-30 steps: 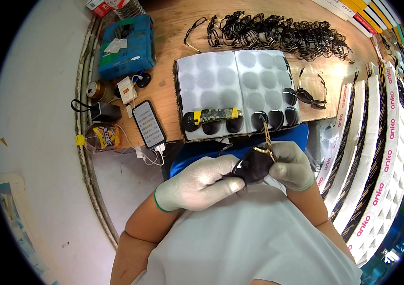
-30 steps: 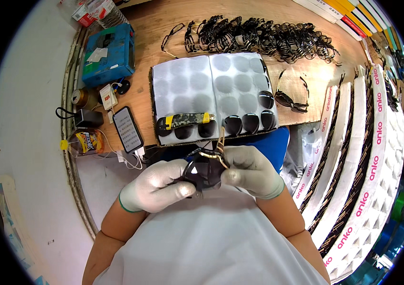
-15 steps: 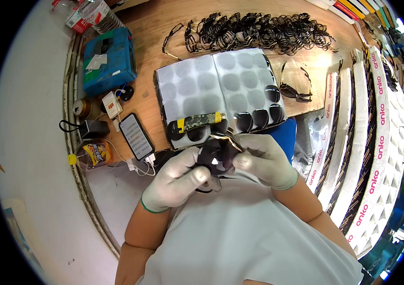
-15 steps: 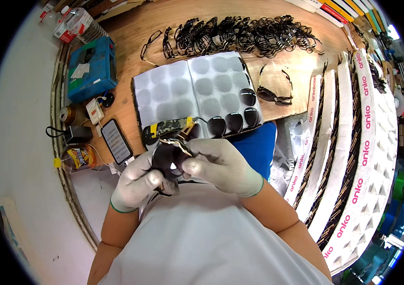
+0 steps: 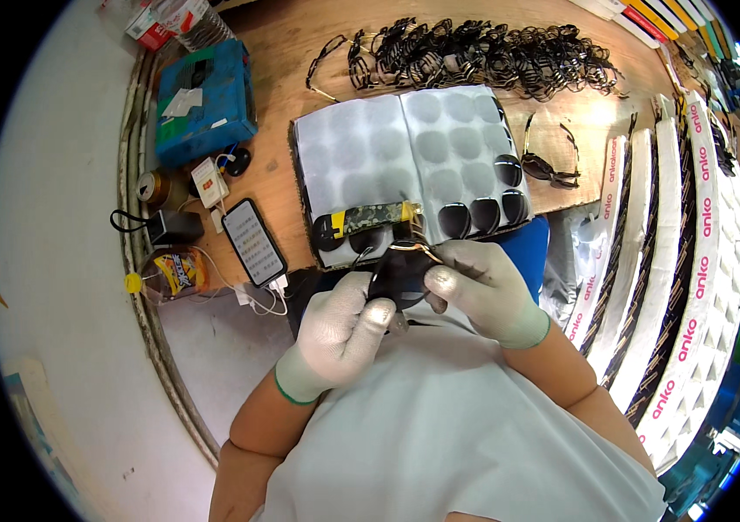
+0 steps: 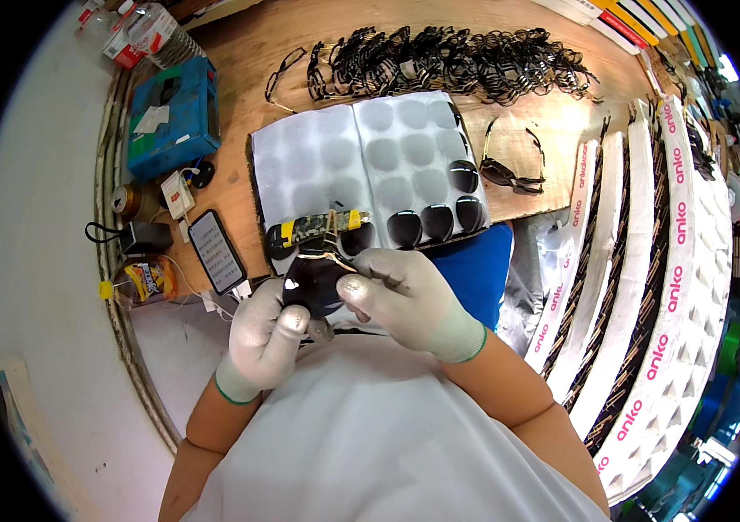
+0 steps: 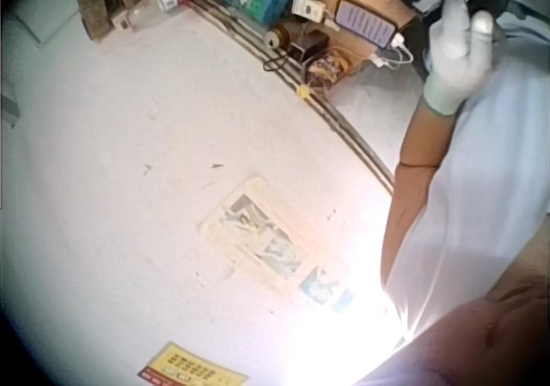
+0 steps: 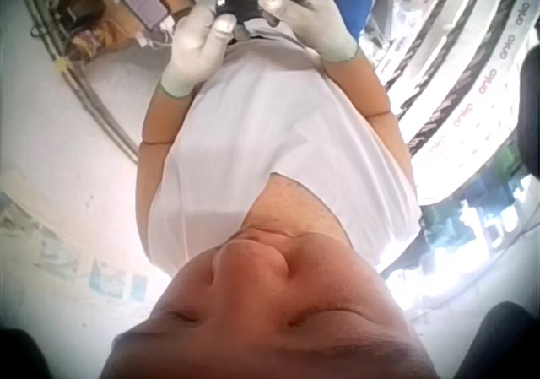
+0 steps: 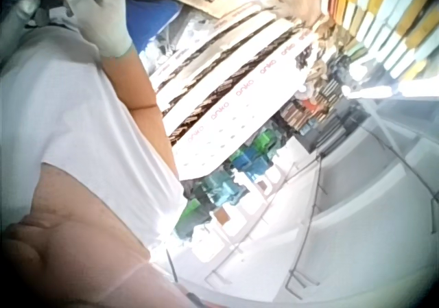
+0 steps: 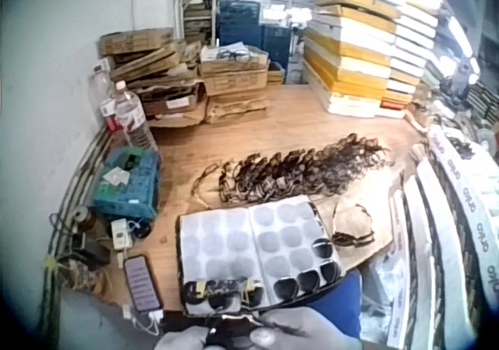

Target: The person assembles sunglasses by attaching lenses to frames and securing them with a cord. They handle multiple lens and frame components, repeatedly attaching and adjusting parts while working at a cluttered table.

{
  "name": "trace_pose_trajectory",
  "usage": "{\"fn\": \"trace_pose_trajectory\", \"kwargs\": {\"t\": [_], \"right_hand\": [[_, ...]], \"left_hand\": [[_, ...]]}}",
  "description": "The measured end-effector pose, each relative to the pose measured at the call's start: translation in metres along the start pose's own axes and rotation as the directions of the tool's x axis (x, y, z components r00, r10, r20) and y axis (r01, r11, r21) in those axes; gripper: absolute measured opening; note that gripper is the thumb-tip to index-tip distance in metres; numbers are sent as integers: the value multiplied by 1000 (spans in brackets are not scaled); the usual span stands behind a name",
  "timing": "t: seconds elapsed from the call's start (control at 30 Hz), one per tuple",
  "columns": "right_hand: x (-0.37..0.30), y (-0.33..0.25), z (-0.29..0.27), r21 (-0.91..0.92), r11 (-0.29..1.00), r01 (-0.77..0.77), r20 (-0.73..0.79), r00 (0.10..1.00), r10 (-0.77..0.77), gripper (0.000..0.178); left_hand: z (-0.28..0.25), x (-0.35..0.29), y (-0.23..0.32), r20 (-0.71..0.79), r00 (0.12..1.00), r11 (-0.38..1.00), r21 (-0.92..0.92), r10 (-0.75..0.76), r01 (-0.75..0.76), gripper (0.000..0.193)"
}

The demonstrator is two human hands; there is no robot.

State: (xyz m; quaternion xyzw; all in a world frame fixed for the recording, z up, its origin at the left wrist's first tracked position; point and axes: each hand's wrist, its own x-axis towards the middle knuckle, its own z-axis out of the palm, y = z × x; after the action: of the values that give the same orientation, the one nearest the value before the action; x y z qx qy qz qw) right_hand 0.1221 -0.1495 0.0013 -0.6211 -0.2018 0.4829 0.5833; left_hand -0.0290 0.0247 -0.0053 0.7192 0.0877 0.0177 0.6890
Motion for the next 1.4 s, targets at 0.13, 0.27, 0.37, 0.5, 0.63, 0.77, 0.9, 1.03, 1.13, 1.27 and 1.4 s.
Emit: {"fn": "trace_pose_trajectory", "kwargs": {"t": [0.13, 0.27, 0.37, 0.5, 0.63, 0.77, 0.9, 1.03, 1.13, 1.27, 1.4], "right_hand": [[-23, -30, 6, -97, 980, 171, 22, 985, -169, 30], [-33, -48, 2, -265, 863, 429, 150, 903, -403, 27], [-34, -53, 4, -207, 895, 395, 124, 918, -376, 29], [-32, -47, 1, -10, 979, 205, 104, 974, -203, 27], [-31, -41, 1, 102, 987, 121, 49, 991, -127, 30], [-32, -29, -4, 165, 981, 103, 73, 991, -116, 33], [-32, -22, -10, 128, 983, 130, 142, 979, -148, 33], [-30, -24, -5, 77, 991, 114, 66, 991, -119, 31], [-29, -22, -7, 4, 1000, 21, 50, 999, -21, 28], [-28, -17, -4, 5, 1000, -23, 65, 998, 22, 23], [-29, -13, 6, -49, 995, 82, 8, 997, -81, 19]], "left_hand": [[2, 2, 1, 102, 991, 976, -208, 84, -61, 53], [2, 2, 24, 183, 978, 960, -275, 98, -45, 44], [-6, 3, 27, 197, 977, 978, -206, 85, -43, 38], [-8, 3, 20, 177, 969, 958, -260, 173, -124, 33], [-4, 1, 25, 171, 974, 971, -211, 148, -110, 30], [-9, 0, 24, 218, 961, 972, -200, 169, -125, 24], [-10, 1, 23, 241, 957, 944, -321, 163, -80, 23], [-6, -2, 26, 165, 984, 979, -200, 68, -34, 18], [2, -3, 27, 56, 994, 996, -22, 92, -91, 13], [7, -2, 37, -3, 991, 966, 226, 132, -128, 22], [7, -1, 23, -68, 976, 933, 314, 207, -176, 29]]}}
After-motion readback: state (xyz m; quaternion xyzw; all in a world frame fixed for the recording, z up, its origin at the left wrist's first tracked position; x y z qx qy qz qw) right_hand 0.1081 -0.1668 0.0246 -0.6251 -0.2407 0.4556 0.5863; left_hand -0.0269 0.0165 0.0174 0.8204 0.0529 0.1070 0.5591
